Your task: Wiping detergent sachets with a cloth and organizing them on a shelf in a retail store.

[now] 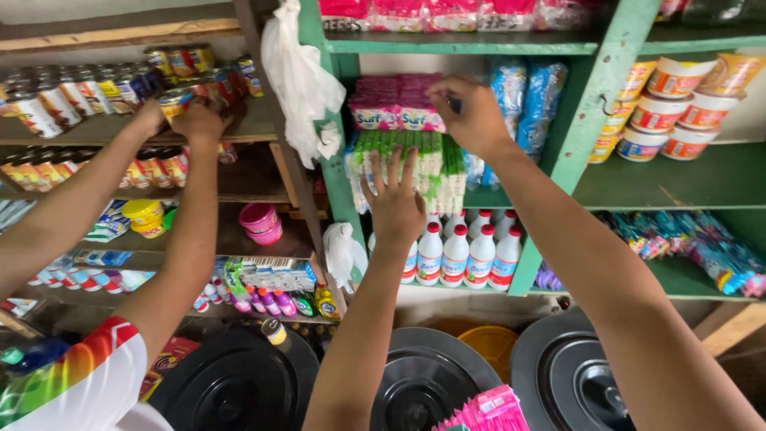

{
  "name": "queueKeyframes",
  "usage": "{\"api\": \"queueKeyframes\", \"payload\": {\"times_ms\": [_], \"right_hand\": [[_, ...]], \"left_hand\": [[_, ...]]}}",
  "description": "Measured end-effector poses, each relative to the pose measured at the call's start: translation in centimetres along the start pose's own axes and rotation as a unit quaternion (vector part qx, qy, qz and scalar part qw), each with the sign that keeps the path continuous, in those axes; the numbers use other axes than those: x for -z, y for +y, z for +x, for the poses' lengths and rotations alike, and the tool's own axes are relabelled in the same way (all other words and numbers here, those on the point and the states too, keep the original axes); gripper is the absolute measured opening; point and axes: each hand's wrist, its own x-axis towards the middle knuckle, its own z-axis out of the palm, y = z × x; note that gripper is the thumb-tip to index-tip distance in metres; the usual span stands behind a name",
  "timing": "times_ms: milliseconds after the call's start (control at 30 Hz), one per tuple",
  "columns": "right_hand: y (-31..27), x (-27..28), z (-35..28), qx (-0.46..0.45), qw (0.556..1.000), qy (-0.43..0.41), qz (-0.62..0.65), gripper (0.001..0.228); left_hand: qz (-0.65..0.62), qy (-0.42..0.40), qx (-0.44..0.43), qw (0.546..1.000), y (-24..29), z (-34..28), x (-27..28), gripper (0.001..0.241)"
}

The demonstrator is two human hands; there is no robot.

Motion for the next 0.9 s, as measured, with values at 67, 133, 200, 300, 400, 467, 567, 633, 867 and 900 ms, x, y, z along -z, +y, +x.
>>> {"api": "queueKeyframes", "payload": {"times_ms": [67, 133, 200, 300, 400, 467, 567, 633, 867, 900], "right_hand": [[-0.1, 1.9, -3.8, -0.022, 1.0, 0.021, 0.01, 0.012], [0.3, 3.3, -8.1, -0.043, 0.998, 0.043, 0.02, 0.012], [1.1, 4.2, -13.3, -0.115, 0.989, 0.091, 0.02, 0.011], [2.5, 3.9, -22.5, -0.244, 0.963, 0.101, 0.055, 0.016], [4.2, 2.9, -34.3, -0.328, 0.942, 0.064, -0.009, 0.014], [4.8, 1.9, -41.0, -0.391, 0.92, 0.028, -0.009, 0.015], [4.4, 1.2, -50.4, -0.478, 0.876, -0.058, -0.008, 0.017], [2.4, 0.5, -55.2, -0.52, 0.846, -0.119, -0.002, 0.018], [0.1, 1.1, -63.6, -0.534, 0.777, -0.332, 0.028, 0.052], [0.2, 0.6, -64.7, -0.461, 0.808, -0.367, 0.004, 0.057]], "left_hand": [[-0.001, -0.014, 0.0, 1.0, 0.0, 0.0, 0.2, 0.09], [-0.001, -0.029, 0.0, 1.0, 0.1, 0.2, 0.5, 0.092], [0.0, -0.052, 0.0, 0.999, 0.0, 0.2, 0.8, 0.096], [-0.018, -0.05, -0.01, 0.999, 0.0, -0.3, 0.9, 0.095], [-0.057, -0.029, -0.025, 0.998, 0.6, -2.6, 1.0, 0.088], [-0.077, -0.039, -0.027, 0.996, 1.1, -5.6, 0.5, 0.083], [-0.104, -0.085, -0.016, 0.991, 1.9, -12.0, -1.5, 0.076], [-0.113, -0.142, 0.006, 0.983, 1.6, -18.1, -3.0, 0.073], [-0.149, -0.426, 0.089, 0.888, 4.8, -41.8, -6.6, 0.078], [-0.151, -0.467, 0.092, 0.866, 5.5, -44.6, -5.7, 0.078]]}}
